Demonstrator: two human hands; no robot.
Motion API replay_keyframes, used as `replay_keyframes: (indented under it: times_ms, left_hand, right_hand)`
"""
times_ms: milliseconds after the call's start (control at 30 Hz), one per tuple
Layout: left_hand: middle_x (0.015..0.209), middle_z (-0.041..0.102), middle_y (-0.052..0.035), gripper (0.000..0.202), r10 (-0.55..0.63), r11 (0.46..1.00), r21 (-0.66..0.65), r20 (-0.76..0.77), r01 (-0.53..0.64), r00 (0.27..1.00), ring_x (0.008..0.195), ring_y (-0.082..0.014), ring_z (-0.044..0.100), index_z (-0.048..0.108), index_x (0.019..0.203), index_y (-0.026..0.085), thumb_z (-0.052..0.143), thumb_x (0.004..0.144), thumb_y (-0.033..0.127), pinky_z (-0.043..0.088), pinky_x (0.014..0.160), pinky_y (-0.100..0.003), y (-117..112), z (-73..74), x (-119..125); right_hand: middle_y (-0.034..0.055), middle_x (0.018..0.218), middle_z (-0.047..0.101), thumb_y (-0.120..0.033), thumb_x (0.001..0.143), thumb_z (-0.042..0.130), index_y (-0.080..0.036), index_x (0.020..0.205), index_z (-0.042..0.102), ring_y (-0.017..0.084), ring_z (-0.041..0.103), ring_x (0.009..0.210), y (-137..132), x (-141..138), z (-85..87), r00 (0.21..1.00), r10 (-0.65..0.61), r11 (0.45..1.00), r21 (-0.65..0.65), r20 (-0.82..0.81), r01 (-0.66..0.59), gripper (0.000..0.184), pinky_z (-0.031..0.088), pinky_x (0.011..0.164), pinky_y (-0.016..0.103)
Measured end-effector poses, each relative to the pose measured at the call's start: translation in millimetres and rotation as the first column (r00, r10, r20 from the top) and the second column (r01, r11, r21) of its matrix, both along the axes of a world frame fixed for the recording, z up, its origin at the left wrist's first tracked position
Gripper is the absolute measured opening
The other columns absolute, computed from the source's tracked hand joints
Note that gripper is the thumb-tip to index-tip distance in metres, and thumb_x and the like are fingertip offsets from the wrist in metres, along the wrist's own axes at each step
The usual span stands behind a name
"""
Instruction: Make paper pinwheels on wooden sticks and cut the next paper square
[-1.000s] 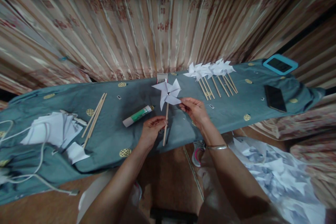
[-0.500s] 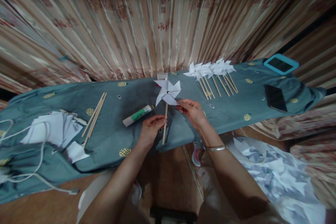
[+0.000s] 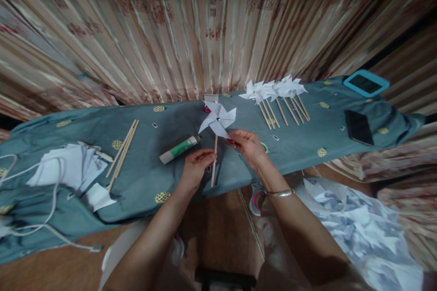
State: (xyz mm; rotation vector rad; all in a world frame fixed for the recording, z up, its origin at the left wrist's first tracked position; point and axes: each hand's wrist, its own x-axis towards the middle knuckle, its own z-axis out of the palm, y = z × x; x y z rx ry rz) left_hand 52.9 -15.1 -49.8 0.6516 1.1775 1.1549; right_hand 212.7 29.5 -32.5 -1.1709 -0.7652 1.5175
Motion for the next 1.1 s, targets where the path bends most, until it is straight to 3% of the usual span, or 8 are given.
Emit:
replay_keyframes:
  times_ms: [333, 800, 1100]
  left_hand:
    - [0.065, 0.069, -0.0005, 0.033, 0.004, 1.000, 0.005, -0.008, -0.003, 1.000, 0.061, -0.0108, 0.058, 0.075, 0.069, 0.016, 0.089, 0.046, 0.034, 0.046, 0.064, -0.024, 0.3, -2.6, -0.3]
    - [0.065, 0.069, -0.0002, 0.033, -0.006, 1.000, 0.010, -0.006, 0.006, 1.000, 0.060, -0.0102, 0.058, 0.074, 0.069, 0.016, 0.089, 0.046, 0.035, 0.046, 0.063, -0.023, 0.3, -2.0, 0.9]
    - [0.066, 0.069, -0.0006, 0.036, -0.002, 1.000, -0.001, -0.019, 0.002, 1.000, 0.062, -0.0112, 0.059, 0.075, 0.069, 0.016, 0.090, 0.045, 0.037, 0.047, 0.064, -0.023, -1.1, -0.7, 0.4]
  right_hand:
    - [0.0002, 0.062, 0.072, -0.045, 0.039, 0.092, -0.021, 0.059, 0.074, 0.011, 0.060, 0.060, -4.4, -5.8, 2.0, 0.999, 0.039, 0.999, -0.015, -0.021, -0.039, 0.036, 0.046, 0.062, 0.025]
    - [-0.0002, 0.062, 0.071, -0.044, 0.046, 0.090, -0.022, 0.060, 0.074, 0.012, 0.058, 0.061, -6.6, -9.6, -1.5, 0.996, 0.087, 0.996, 0.006, -0.006, -0.087, 0.031, 0.045, 0.064, 0.027]
    - [-0.0001, 0.065, 0.071, -0.046, 0.043, 0.091, -0.021, 0.060, 0.074, 0.013, 0.059, 0.062, -4.9, -5.1, 0.6, 0.998, 0.057, 0.998, 0.007, -0.008, -0.057, 0.035, 0.046, 0.065, 0.028]
